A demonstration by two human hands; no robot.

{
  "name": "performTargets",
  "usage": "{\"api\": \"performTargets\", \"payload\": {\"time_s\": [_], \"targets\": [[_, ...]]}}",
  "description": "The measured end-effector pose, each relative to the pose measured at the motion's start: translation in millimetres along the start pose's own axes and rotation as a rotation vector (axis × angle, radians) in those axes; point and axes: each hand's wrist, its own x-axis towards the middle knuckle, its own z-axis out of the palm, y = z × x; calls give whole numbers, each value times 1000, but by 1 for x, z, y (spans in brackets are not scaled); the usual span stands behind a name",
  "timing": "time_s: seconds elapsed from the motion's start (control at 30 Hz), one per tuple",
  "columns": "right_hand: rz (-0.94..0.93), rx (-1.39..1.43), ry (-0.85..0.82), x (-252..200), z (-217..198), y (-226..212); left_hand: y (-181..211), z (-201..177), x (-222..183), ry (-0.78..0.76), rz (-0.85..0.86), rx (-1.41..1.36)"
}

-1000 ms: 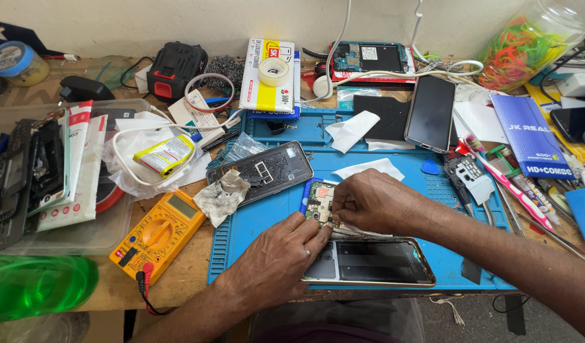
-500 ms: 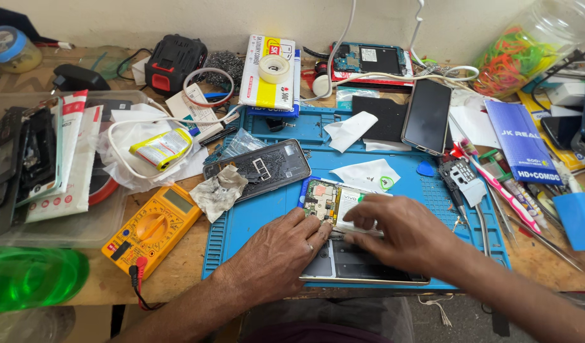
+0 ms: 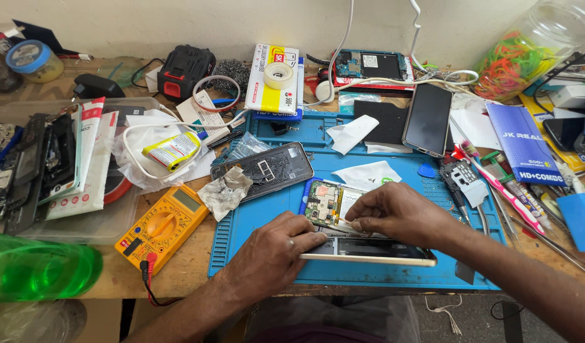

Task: The person applies adhesive to the edge of a smartphone back cover and then uses a screwdriver to remove screws from a disassembled phone. They manipulate the phone's internal components, including the battery and motherboard, on a cluttered workbench.

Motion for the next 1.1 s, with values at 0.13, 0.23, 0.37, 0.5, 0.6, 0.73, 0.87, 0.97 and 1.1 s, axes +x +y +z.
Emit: {"api": "performTargets", "payload": {"time_s": [0.13, 0.23, 0.37, 0.5, 0.6, 0.73, 0.87, 0.97, 1.1], "targets": [[83, -218, -79, 9, -10, -11, 5, -2, -2, 42, -41, -64], [104, -259, -113, 12, -13, -20, 8, -3, -3, 23, -102, -85], [118, -240, -117, 14, -14, -25, 14, -3, -8, 46, -79, -83], [91, -270, -106, 12, -12, -31, 11, -2, -9, -13, 35, -17], [162, -355, -53, 6, -9, -39, 7, 0, -7, 7, 108, 50], [107, -391, -28, -2, -9, -39, -3, -3, -4, 2, 105, 75], [32, -368, 19, -3, -5, -28, -6, -1, -2, -6, 93, 78], [46, -335, 47, -4, -2, -26, -5, -2, -1, -46, 75, 58], [9, -462, 66, -7, 2, -33, -4, -7, 4, -77, 23, 14]]}}
